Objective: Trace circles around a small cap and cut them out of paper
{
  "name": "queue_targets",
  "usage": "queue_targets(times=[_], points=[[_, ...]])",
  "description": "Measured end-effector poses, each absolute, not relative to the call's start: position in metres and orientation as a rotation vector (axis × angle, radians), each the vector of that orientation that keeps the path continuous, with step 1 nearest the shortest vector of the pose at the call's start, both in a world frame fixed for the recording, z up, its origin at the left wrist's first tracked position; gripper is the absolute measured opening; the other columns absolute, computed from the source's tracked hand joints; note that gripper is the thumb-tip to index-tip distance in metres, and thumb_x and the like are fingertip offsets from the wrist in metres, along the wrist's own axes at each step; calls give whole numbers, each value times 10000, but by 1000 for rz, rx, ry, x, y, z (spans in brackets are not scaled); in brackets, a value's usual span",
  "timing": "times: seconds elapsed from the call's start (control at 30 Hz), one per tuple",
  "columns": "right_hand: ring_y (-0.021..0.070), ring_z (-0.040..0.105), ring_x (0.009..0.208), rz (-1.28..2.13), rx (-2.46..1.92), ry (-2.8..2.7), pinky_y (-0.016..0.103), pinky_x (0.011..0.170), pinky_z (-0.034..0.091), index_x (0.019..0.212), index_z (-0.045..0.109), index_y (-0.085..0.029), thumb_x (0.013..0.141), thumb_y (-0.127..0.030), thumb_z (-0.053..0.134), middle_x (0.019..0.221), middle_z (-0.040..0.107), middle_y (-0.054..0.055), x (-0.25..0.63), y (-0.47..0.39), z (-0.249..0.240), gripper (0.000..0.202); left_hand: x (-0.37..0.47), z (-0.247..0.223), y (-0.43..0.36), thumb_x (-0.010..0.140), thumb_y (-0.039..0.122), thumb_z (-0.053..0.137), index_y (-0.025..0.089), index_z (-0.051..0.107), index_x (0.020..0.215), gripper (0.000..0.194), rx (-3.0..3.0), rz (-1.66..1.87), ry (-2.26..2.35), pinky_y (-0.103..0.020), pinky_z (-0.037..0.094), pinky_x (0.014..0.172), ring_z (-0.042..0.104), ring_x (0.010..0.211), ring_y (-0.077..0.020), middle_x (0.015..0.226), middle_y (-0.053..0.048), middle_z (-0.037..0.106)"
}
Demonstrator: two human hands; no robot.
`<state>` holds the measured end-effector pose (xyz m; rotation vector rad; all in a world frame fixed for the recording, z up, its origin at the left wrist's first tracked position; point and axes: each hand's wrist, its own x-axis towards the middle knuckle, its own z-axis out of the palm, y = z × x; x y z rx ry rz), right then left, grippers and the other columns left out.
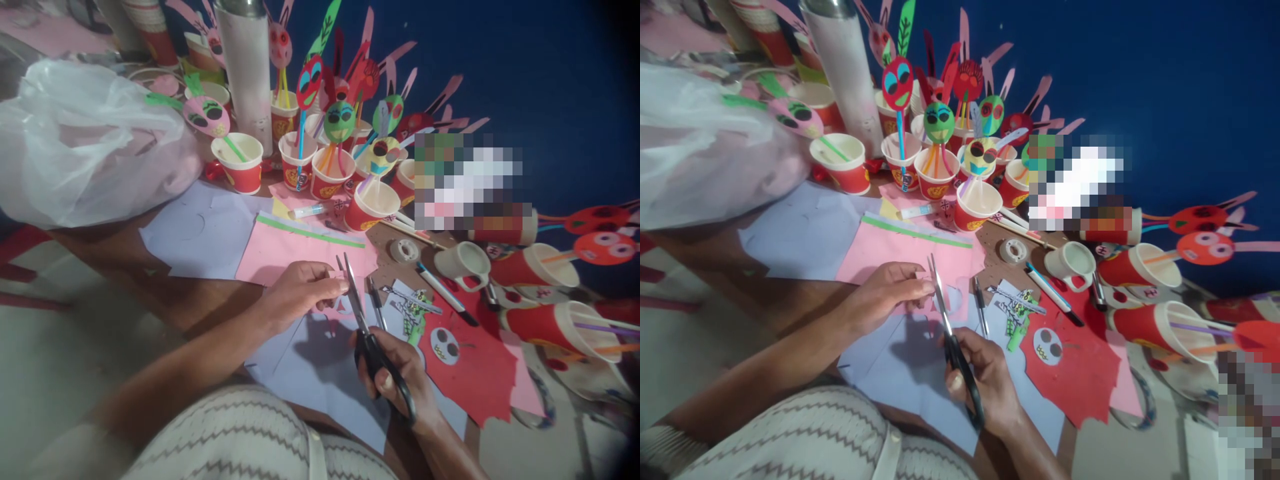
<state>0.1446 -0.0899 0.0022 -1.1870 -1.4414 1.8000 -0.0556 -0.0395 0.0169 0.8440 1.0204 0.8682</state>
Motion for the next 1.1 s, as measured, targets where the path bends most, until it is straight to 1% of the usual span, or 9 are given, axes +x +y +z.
queue_targets(times=[0.2,0.37,0.6,0.8,1.1], points=[[101,344,434,1794,-1247,-1438,234,422,280,849,581,-167,619,-723,603,490,492,-27,142,-90,5,602,-52,18,-42,718,334,593,140,544,633,217,807,903,1089,-214,359,499,479,531,-86,602,-1,566],[98,342,436,1835,-1202,-1446,223,421,284,849,566,-171,648,-716,582,493,490,-29,142,-90,5,581,-54,19,-41,698,311,584,146,540,606,194,836,892,1132,-217,368,500,472,541,-92,580,9,539],[92,337,431,1864,-1186,-1447,221,416,287,869,553,-169,648,-730,566,511,499,-25,143,-90,6,603,-55,21,-40,694,290,586,143,544,582,189,875,856,1156,-206,362,490,465,521,-81,540,26,510],[99,374,434,1858,-1160,-1534,226,419,302,899,560,-167,683,-710,550,544,518,-14,146,-88,2,585,-56,21,-38,672,275,594,148,517,537,201,887,837,1152,-205,354,482,433,483,-72,509,32,507],[93,352,441,1852,-1134,-1476,215,424,300,884,582,-168,682,-668,600,503,505,-28,146,-89,2,540,-59,22,-37,670,280,598,154,509,542,200,892,812,1142,-204,348,472,439,477,-71,525,26,528]])
